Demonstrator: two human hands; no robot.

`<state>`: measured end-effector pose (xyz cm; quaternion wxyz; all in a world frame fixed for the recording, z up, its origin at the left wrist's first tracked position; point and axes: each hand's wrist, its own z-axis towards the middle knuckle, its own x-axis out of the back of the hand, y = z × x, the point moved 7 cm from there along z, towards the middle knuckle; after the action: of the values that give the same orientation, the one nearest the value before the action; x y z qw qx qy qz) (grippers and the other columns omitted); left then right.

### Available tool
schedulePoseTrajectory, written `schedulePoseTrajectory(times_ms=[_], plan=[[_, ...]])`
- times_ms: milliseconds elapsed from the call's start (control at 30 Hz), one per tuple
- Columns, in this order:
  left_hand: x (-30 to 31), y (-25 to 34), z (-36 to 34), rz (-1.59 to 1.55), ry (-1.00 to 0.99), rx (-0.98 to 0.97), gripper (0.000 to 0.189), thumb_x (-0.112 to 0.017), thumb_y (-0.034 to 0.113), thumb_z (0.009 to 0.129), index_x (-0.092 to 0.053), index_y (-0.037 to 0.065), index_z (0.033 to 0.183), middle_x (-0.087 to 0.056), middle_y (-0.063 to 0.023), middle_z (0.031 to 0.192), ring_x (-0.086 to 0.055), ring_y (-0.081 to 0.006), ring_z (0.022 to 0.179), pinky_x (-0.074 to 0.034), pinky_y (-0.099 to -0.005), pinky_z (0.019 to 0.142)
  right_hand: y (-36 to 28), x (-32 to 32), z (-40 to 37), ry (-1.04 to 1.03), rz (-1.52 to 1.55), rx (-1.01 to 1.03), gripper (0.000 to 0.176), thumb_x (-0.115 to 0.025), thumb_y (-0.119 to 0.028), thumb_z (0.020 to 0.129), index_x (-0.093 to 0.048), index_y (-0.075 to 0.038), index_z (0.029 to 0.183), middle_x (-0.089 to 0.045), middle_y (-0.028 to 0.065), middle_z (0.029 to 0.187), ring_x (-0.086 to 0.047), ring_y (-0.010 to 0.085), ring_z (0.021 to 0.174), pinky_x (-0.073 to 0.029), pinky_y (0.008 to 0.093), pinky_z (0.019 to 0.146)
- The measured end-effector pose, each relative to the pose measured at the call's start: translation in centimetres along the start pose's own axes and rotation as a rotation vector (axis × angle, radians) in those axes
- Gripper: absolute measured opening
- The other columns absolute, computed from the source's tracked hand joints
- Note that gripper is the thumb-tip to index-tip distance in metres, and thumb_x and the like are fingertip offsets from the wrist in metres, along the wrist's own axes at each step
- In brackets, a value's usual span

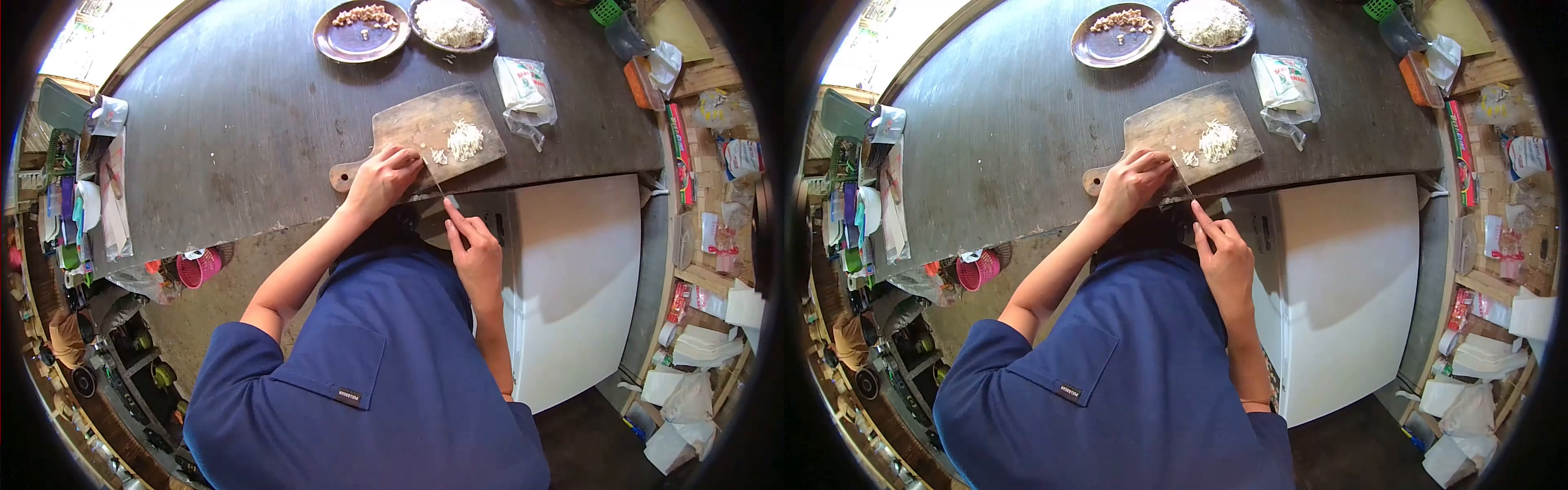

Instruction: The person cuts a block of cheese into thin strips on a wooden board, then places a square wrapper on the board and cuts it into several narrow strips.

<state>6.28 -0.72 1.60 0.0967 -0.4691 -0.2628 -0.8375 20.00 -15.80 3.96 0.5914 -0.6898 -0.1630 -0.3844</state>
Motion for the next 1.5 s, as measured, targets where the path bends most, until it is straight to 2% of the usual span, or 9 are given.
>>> schedulePoseTrajectory(times_ms=[333, 400, 467, 533, 933, 1500], plan=[[-0.3, 1.2, -0.8, 0.015, 0.086, 0.097, 0.021, -0.075, 0.013, 0.096, -0.077, 0.000, 0.114, -0.072, -0.0083, 0.120, -0.069, -0.0254, 0.114, -0.059, -0.0352, 0.097, -0.8, -1.0, 0.9, 0.003, -0.221, 0.020, 0.038, -0.069, -0.027, 0.106, -0.072, -0.035, 0.142, -0.068, 0.0073, 0.096, -0.073, 0.0329, 0.075, -0.059, 0.0456, 0.068], [0.0, 0.8, -1.1, 0.003, 0.099, 0.133, 0.022, -0.075, 0.012, 0.096, -0.077, 0.000, 0.114, -0.072, -0.0090, 0.121, -0.068, -0.0263, 0.115, -0.059, -0.0354, 0.097, -0.7, -0.9, 1.1, 0.027, -0.142, 0.042, 0.039, -0.069, -0.024, 0.105, -0.072, -0.035, 0.143, -0.068, 0.0075, 0.095, -0.073, 0.0329, 0.076, -0.059, 0.0453, 0.069], [0.0, 1.1, -1.2, -0.007, 0.128, 0.040, 0.025, -0.076, 0.010, 0.095, -0.076, -0.001, 0.117, -0.071, -0.0088, 0.122, -0.068, -0.0269, 0.117, -0.060, -0.0359, 0.099, -0.9, -0.7, 0.4, 0.018, -0.140, 0.035, 0.040, -0.070, -0.023, 0.105, -0.071, -0.034, 0.143, -0.068, 0.0078, 0.094, -0.073, 0.0329, 0.076, -0.059, 0.0453, 0.069], [-0.3, 0.9, -1.4, -0.011, 0.141, 0.042, 0.026, -0.076, 0.009, 0.094, -0.075, 0.000, 0.118, -0.071, -0.0085, 0.122, -0.068, -0.0270, 0.118, -0.060, -0.0360, 0.099, -1.1, 0.0, -0.4, 0.011, -0.163, 0.018, 0.042, -0.070, -0.020, 0.104, -0.071, -0.031, 0.144, -0.068, 0.0079, 0.092, -0.072, 0.0321, 0.075, -0.059, 0.0447, 0.070], [-0.7, 0.6, -1.8, -0.030, 0.163, 0.038, 0.027, -0.078, 0.011, 0.093, -0.076, 0.001, 0.118, -0.072, -0.0071, 0.121, -0.069, -0.0266, 0.117, -0.060, -0.0357, 0.099, -0.5, -0.9, 0.7, 0.037, -0.015, 0.001, 0.038, -0.069, -0.021, 0.106, -0.073, -0.029, 0.143, -0.069, 0.0072, 0.092, -0.070, 0.0270, 0.077, -0.057, 0.0412, 0.072], [-0.2, 1.0, -1.6, -0.042, 0.185, 0.027, 0.024, -0.079, 0.007, 0.091, -0.077, 0.000, 0.113, -0.073, -0.0075, 0.119, -0.070, -0.0260, 0.115, -0.061, -0.0364, 0.100, -0.5, -1.4, 0.3, 0.023, -0.025, -0.013, 0.040, -0.069, -0.019, 0.105, -0.072, -0.027, 0.144, -0.066, 0.0094, 0.088, -0.067, 0.0295, 0.072, -0.055, 0.0427, 0.070]])
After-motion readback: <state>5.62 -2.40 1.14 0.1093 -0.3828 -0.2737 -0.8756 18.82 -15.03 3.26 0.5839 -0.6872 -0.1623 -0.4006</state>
